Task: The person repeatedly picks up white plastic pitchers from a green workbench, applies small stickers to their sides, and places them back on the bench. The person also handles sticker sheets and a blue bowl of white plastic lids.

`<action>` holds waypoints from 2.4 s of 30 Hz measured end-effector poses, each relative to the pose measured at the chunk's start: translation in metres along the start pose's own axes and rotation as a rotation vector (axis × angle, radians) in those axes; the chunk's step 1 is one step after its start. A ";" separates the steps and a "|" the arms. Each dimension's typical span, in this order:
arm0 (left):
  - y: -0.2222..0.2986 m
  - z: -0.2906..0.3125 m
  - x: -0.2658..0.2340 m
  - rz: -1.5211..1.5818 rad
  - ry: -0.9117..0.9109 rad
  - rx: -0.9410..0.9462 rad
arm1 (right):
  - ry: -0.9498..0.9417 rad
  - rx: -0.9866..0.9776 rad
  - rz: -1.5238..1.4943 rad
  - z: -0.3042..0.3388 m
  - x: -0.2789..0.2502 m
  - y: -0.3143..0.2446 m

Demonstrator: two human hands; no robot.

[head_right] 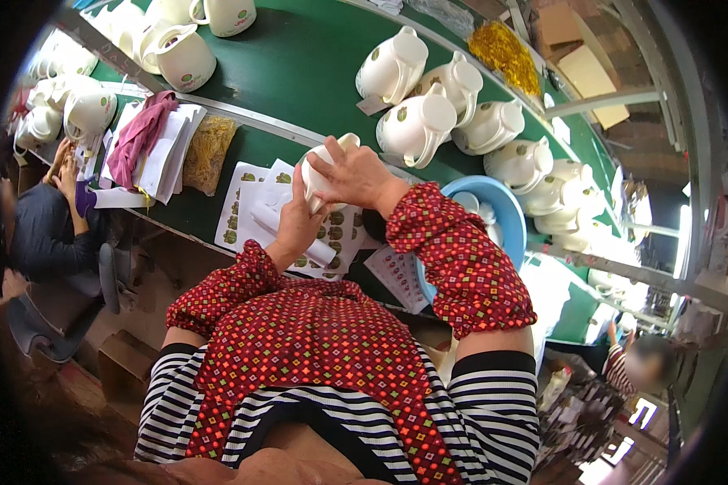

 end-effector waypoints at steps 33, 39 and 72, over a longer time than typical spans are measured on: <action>0.016 0.070 -0.115 -0.364 -0.267 0.506 | 0.252 0.263 -0.659 0.058 -0.054 -0.111; 0.100 0.114 -0.143 -0.319 -0.047 0.829 | -0.030 0.330 -0.859 0.031 -0.039 -0.106; -0.012 0.081 -0.096 0.539 -0.022 -0.376 | 0.456 0.412 -0.895 0.052 -0.072 -0.083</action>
Point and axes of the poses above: each hand's wrist, its own z-axis away from the middle knuckle, its own x-axis out of the palm, y = z × x, the point moved 10 cm from there along -z, towards the middle knuckle, and after that the axes turned 1 degree about y, right-handed, at the moved point
